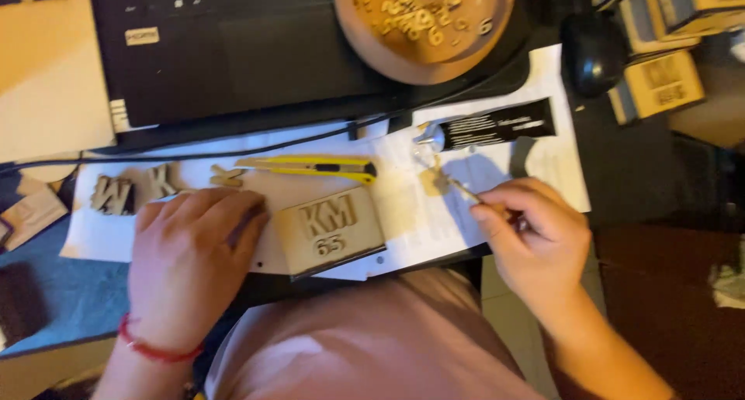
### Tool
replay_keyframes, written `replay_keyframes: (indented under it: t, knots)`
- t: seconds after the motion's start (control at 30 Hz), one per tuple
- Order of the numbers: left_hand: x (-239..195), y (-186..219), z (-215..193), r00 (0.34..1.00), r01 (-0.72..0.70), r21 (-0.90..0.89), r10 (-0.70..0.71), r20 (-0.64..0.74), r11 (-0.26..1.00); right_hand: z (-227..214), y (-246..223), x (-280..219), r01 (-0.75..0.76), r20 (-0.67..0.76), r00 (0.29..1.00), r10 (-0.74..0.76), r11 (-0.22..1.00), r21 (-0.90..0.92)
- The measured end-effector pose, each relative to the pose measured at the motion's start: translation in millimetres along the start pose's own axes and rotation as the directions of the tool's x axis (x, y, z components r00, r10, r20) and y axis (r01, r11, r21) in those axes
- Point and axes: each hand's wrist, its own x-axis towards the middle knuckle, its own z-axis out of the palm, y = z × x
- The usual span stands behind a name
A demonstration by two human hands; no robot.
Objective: The person assembles a wooden plaque by applying glue to small wooden letters and numbers and placing them onto a base. The person uses a small stick to apply glue and carefully positions each character.
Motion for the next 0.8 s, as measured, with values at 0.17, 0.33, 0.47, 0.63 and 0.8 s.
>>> replay_keyframes:
  t: [0.17, 0.33, 0.47, 0.63, 0.8]
  knots:
    - [-4, 0, 3, 0.991, 0.086, -0.018, -0.084, 0.103, 0.996, -7, -3, -6, -0.140, 0.025, 0.990, 0.138, 0.984, 0.114]
    - [-8, 2, 3, 0.980, 0.148, -0.054, -0.139, 0.141, 0.988, -9, -1, -12, -0.228, 0.038, 0.974, 0.225, 0.963, 0.141]
    - [-12, 0, 6, 0.987, 0.130, -0.075, -0.122, 0.105, 0.989, -4, 4, -13, -0.272, 0.057, 0.962, 0.267, 0.959, 0.084]
    - [-14, 1, 3, 0.995, 0.100, -0.115, -0.095, 0.042, 0.988, 3, 14, 6, -0.063, 0.164, 0.981, 0.109, 0.963, -0.261]
    - [-20, 0, 2, 0.989, -0.015, -0.173, -0.011, -0.148, 0.985, 13, 19, 13, 0.140, 0.193, 0.979, -0.063, 0.900, -0.413]
